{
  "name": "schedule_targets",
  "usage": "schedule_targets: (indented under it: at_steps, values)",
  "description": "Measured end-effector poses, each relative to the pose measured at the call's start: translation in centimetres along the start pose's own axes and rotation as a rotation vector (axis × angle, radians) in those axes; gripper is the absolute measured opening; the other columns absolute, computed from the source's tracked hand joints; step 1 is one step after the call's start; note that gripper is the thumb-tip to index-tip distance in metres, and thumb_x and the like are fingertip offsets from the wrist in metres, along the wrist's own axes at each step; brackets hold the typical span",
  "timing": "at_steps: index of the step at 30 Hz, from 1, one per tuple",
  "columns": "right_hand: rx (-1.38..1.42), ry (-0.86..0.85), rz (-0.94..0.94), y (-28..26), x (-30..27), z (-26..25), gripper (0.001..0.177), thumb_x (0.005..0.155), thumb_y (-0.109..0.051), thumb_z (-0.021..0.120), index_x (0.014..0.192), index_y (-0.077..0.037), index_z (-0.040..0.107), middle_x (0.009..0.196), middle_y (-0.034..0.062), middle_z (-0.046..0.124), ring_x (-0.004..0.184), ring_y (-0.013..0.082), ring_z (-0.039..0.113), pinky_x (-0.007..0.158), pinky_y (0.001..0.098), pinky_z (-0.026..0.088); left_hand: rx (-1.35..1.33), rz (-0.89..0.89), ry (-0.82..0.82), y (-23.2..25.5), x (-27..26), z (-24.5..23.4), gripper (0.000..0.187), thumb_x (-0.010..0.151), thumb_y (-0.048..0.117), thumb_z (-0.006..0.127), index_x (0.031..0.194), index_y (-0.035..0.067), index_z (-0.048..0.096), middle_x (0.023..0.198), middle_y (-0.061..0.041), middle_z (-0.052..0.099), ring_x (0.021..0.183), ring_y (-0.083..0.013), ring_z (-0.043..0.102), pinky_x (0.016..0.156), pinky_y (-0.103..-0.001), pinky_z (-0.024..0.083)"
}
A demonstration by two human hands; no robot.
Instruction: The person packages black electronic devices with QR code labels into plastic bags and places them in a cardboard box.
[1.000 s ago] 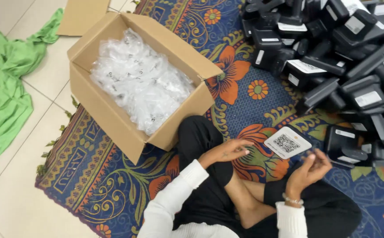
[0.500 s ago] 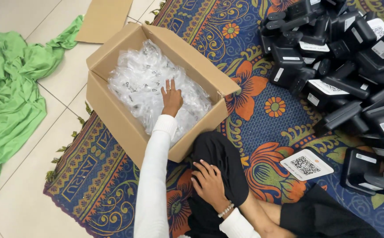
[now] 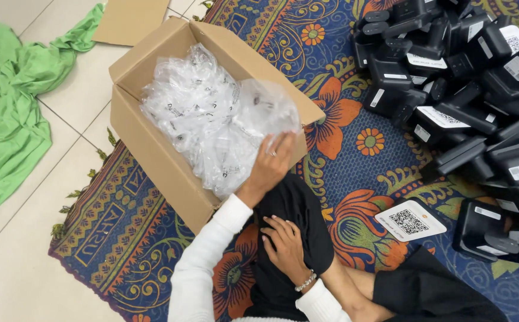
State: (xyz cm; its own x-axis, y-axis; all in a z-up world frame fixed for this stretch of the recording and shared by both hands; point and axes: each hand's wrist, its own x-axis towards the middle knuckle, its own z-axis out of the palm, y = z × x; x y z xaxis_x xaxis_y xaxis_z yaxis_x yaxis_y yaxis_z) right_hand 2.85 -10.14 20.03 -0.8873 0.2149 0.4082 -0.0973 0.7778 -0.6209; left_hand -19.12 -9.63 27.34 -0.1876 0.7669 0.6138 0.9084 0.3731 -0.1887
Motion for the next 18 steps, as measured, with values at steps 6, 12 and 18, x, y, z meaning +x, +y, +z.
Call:
schedule_targets:
  at_steps: [6,12,18]
  values:
    - [1.601,0.515,0.809,7.1,-3.0,0.4,0.058,0.102,-0.044,0.041,0.148,-0.01,0.046,0.146,0.0101,0.056,0.138,0.0245,0.05,0.116,0.0405,0.038,-0.414,0.359,0.144,8.6,-3.6,-4.2,0.028,0.093,0.015,0.066,0.117,0.004,0.075,0.134,-0.008,0.063,0.106,-0.023,0.067,0.108,-0.056,0.05]
    - [1.942,0.319,0.45,6.6,-0.3,-14.7,0.091,0.091,-0.064,0.051,0.156,-0.003,0.031,0.154,0.0237,0.044,0.137,0.0364,0.052,0.113,0.0437,0.045,-0.704,0.54,0.09,15.0,-5.5,-3.9,0.034,0.088,0.024,0.071,0.113,0.002,0.076,0.122,-0.009,0.068,0.106,-0.0275,0.068,0.102,-0.06,0.048]
    - [1.219,0.145,0.637,8.6,-4.6,-16.4,0.064,0.096,-0.013,0.066,0.153,0.001,0.04,0.143,0.0148,0.055,0.129,0.023,0.055,0.106,0.0369,0.047,-0.843,0.597,-0.193,18.9,-3.8,-4.2,0.019,0.084,0.024,0.071,0.089,0.006,0.067,0.094,-0.009,0.064,0.099,-0.0335,0.067,0.095,-0.053,0.051]
